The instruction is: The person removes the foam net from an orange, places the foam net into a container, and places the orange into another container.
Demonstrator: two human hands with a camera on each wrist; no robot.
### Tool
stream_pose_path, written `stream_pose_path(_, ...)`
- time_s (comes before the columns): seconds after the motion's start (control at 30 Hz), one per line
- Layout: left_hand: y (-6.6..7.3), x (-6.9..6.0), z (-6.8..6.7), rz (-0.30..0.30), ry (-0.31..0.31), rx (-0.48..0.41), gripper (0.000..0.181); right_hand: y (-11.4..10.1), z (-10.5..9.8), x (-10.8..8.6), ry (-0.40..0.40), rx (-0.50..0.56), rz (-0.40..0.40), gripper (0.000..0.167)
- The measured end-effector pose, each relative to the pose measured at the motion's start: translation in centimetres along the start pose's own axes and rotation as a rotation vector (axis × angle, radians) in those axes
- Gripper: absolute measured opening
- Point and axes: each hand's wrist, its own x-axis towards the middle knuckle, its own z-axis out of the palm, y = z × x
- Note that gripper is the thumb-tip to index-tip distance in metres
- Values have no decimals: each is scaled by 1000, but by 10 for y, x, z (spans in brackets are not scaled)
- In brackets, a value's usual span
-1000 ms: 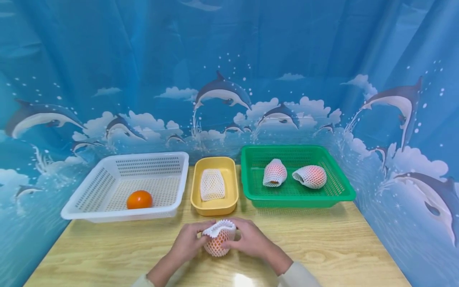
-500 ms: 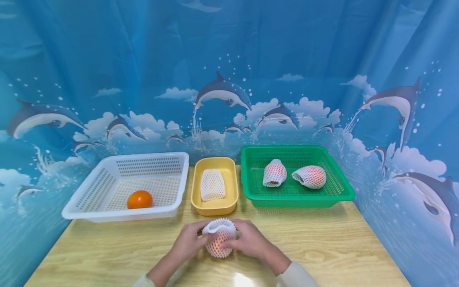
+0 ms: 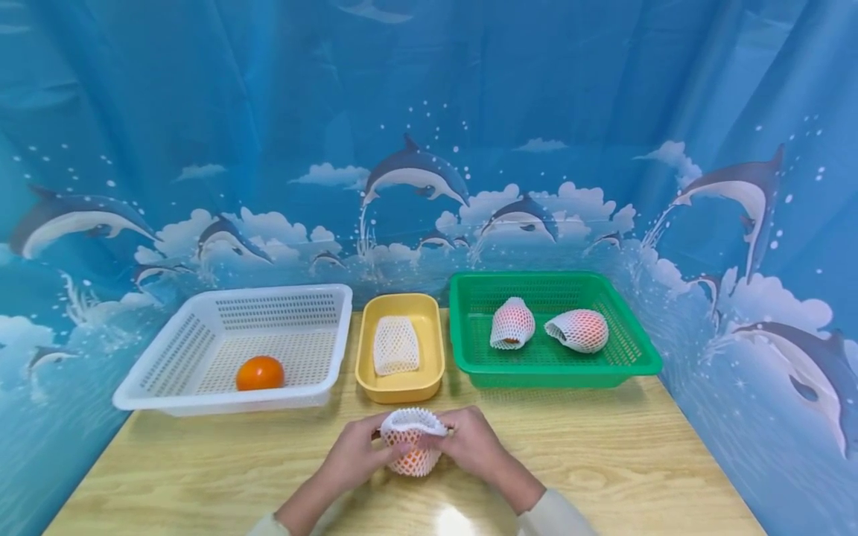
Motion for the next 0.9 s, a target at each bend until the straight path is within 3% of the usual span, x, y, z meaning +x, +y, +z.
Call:
stream_pose_path(0.37,0,0,0,52,26,-12,44,-3,0,-1,51,49,7,16)
stream_pose_path(0.57,2,-1,-1,66,42,21,38,-3,-3,-1,6,6,36,29)
stream_pose_path(0.77,-1,-2,1,103,89,62,31,-3,-4,0,-102,-55,85,48)
stream_pose_path(0.9,-4,-2,3,119,124,77,28,-3,-2,0,-117,-39,81,50)
